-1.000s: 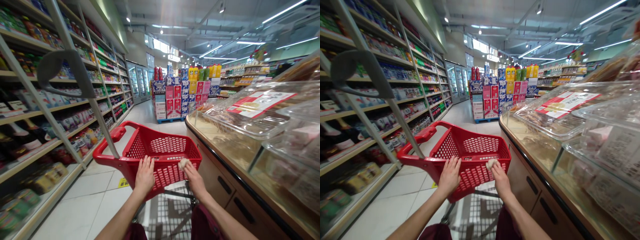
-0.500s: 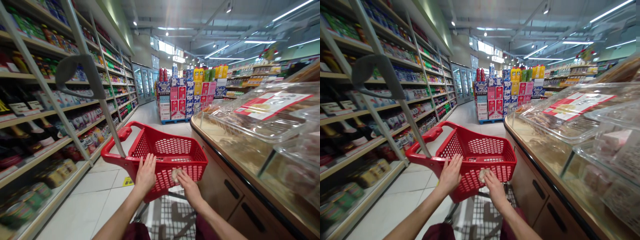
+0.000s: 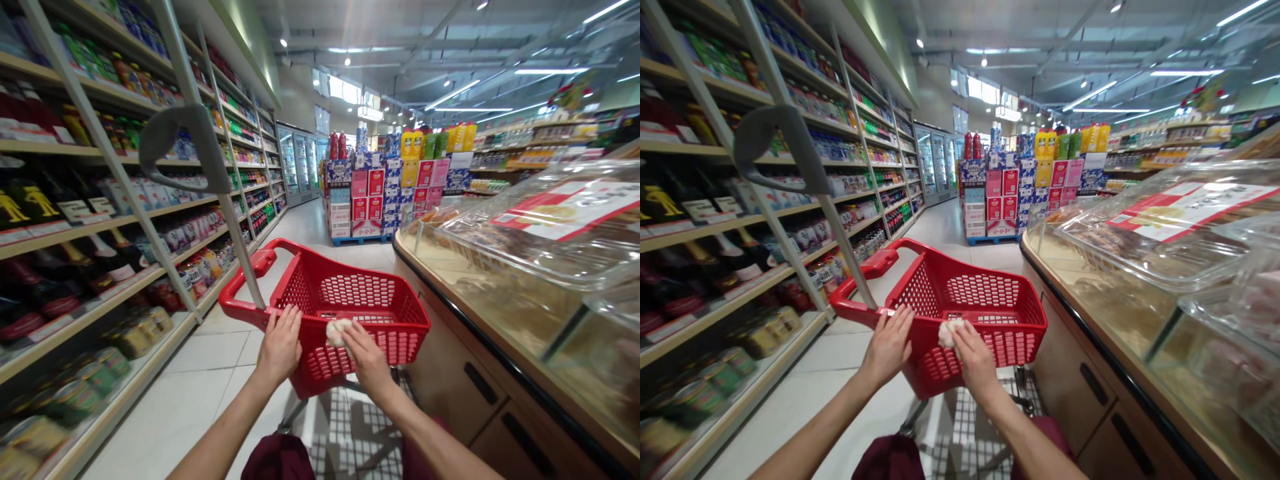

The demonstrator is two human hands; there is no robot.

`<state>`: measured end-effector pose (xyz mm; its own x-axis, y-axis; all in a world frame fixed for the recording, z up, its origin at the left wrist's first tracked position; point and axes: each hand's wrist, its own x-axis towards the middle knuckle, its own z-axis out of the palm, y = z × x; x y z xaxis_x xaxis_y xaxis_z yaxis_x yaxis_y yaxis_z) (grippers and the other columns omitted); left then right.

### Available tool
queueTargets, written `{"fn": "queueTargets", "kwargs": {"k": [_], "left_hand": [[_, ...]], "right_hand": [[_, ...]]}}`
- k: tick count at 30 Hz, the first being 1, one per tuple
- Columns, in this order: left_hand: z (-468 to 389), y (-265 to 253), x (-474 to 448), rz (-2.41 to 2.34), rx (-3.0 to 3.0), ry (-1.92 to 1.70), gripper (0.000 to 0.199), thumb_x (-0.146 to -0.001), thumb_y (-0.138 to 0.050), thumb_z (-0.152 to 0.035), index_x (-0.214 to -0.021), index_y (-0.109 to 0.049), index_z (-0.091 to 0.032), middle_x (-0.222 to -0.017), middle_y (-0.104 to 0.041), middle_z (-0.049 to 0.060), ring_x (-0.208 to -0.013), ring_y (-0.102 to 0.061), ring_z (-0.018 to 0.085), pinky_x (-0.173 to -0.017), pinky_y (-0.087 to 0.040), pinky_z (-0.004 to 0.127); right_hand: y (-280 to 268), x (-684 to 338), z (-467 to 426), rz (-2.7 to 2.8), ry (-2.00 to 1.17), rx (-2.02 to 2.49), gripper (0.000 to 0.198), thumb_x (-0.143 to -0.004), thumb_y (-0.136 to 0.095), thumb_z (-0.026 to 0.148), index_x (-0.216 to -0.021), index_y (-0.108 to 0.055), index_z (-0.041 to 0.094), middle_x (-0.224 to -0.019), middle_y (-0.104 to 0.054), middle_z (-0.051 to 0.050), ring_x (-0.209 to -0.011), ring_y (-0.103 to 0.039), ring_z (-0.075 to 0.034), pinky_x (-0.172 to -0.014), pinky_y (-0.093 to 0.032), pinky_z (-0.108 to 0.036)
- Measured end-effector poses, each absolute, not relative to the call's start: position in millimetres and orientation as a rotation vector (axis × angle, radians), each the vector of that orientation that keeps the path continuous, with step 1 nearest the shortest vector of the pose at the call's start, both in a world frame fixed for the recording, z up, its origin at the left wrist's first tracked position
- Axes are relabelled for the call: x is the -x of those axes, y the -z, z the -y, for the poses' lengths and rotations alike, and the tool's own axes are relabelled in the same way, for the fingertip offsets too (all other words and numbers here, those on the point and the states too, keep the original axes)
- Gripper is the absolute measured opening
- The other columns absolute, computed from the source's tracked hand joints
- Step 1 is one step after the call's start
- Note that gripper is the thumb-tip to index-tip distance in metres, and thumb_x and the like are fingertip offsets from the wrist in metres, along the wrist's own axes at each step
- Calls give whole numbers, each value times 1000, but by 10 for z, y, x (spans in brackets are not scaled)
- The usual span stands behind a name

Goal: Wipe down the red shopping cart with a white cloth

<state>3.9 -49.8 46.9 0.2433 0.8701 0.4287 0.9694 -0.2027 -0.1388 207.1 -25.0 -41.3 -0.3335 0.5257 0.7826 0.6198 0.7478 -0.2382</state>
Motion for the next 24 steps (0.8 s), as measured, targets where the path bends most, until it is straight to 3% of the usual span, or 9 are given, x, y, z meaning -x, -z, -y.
{"fn": "queueTargets", "kwargs": {"k": [2,8,13,18,24], "left_hand": [[522,-440,-26,1703,2112,394,54,-70,-40,-18,-123,-41,-8,-133,-39,10,-126,-28,22,-106,-17,41],[580,-444,62,1598,2186,446,51,-71,-39,-16,-121,-43,-10,-131,-43,8,-125,-31,20,-106,-18,39],[633,-547,400,1673,1819,718,48,-77,-35,-17,-124,-36,-8,-128,-45,13,-124,-31,20,-106,-15,42],[621,-589,672,1845,1720,567,52,-73,-38,-16,-124,-36,-10,-132,-39,14,-126,-28,25,-103,-17,49],[633,-601,695,1856,1755,491,53,-70,-38,-14,-123,-39,-8,-132,-39,14,-125,-28,25,-101,-22,47]], "right_hand": [[319,-2006,208,1984,157,830,41,-84,-34,6,-121,-48,17,-123,-51,-8,-124,-31,-19,-98,-38,-40],[502,-1837,271,2165,133,756,33,-84,-39,10,-111,-56,18,-107,-62,-7,-115,-44,-19,-90,-46,-36],[288,-1665,295,2064,154,750,40,-83,-34,6,-119,-49,15,-123,-51,-9,-124,-31,-20,-98,-38,-40],[265,-1479,308,2210,115,696,35,-82,-37,5,-107,-59,15,-103,-64,-8,-111,-48,-20,-87,-49,-34],[-95,-1099,257,2045,149,659,38,-83,-35,5,-117,-51,12,-122,-51,-11,-125,-30,-20,-98,-38,-41]]}}
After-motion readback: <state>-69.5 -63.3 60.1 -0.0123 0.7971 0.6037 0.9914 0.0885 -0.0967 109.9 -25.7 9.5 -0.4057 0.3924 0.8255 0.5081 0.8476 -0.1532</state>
